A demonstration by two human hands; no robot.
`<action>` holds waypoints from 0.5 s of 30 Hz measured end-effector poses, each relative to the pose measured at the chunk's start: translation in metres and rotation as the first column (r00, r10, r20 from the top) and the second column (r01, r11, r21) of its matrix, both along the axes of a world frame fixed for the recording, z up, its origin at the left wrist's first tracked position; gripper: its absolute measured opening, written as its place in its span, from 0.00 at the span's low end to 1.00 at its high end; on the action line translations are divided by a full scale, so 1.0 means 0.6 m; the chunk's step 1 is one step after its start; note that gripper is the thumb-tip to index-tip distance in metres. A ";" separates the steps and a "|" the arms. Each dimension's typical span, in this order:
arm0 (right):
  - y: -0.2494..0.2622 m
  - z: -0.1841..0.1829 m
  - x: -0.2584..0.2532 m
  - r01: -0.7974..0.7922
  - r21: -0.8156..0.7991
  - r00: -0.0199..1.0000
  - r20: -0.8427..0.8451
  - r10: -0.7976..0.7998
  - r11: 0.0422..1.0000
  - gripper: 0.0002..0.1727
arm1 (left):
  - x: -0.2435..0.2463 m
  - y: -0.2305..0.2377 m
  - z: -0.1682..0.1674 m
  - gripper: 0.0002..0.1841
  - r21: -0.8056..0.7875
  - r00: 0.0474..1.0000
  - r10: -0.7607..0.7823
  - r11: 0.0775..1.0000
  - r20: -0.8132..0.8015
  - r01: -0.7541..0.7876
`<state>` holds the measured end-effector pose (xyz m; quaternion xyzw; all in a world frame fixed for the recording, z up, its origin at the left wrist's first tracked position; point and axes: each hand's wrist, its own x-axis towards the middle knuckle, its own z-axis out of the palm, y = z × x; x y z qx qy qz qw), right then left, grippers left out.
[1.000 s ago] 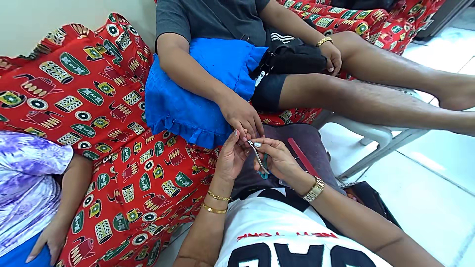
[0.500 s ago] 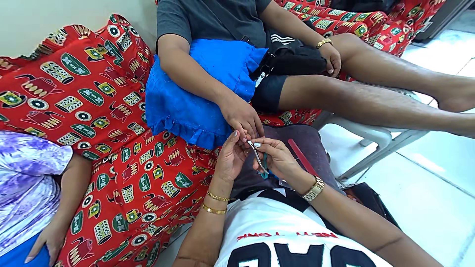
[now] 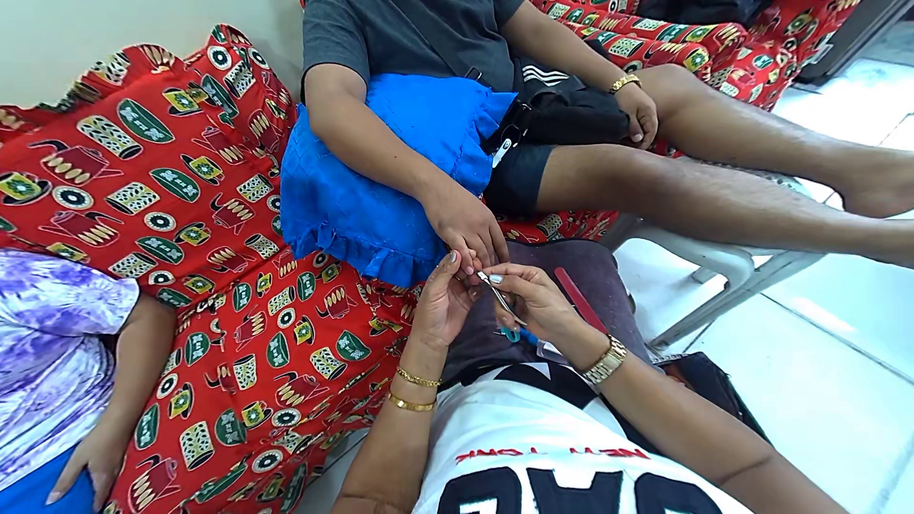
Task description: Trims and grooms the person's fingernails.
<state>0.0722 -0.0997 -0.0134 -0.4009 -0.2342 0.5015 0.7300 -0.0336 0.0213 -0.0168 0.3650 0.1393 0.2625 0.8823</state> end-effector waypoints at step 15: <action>0.000 0.013 0.004 -0.032 -0.060 0.999 -0.040 0.029 0.998 0.18 | 0.000 0.002 -0.002 0.18 -0.005 1.000 -0.005 1.000 0.023 0.005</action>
